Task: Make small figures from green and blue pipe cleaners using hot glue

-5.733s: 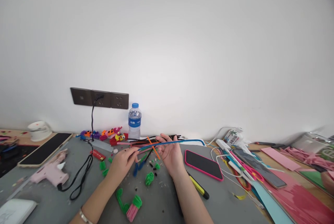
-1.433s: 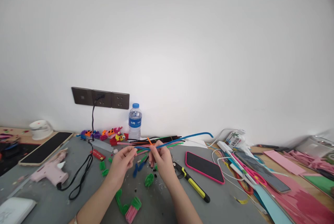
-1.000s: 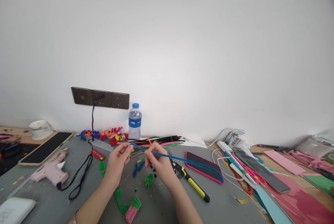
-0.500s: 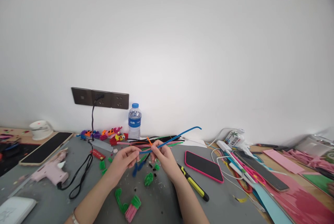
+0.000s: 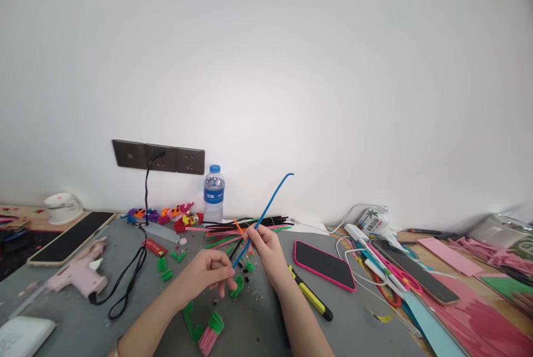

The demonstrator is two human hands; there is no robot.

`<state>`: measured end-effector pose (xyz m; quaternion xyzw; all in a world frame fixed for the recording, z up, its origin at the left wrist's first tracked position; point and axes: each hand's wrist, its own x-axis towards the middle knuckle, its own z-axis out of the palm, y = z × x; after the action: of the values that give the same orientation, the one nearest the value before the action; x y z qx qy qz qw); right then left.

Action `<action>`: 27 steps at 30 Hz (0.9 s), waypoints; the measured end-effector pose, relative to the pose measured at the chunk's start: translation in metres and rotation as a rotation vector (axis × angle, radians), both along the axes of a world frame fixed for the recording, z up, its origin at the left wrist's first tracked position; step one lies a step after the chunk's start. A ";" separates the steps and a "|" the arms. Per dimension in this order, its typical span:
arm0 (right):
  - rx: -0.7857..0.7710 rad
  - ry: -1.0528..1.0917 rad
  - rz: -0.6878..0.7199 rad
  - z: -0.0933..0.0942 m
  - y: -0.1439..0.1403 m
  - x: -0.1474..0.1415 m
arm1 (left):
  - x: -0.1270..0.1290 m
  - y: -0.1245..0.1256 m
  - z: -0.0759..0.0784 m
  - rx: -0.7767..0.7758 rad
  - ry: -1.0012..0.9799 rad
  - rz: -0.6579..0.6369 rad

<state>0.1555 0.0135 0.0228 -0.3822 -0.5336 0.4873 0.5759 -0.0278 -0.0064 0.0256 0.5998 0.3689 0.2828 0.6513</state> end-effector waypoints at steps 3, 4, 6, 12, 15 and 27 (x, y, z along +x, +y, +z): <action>0.016 -0.039 0.039 0.003 -0.003 -0.004 | 0.001 -0.004 0.002 -0.019 0.020 -0.096; 0.016 -0.050 0.060 0.005 -0.004 -0.005 | 0.001 -0.005 0.002 -0.020 0.024 -0.117; 0.006 -0.053 0.101 0.006 -0.006 -0.008 | 0.002 -0.006 0.003 -0.019 0.030 -0.157; -0.036 -0.017 0.202 0.004 -0.010 -0.014 | -0.001 -0.010 0.006 -0.025 0.071 -0.292; -0.047 -0.031 0.228 0.005 -0.012 -0.016 | -0.001 -0.011 0.006 -0.026 0.083 -0.289; 0.013 0.033 -0.020 0.000 -0.001 -0.006 | -0.002 -0.001 0.008 0.105 -0.001 0.116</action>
<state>0.1491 0.0124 0.0227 -0.3758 -0.5233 0.4845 0.5919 -0.0294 -0.0076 0.0332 0.6104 0.3874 0.3393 0.6018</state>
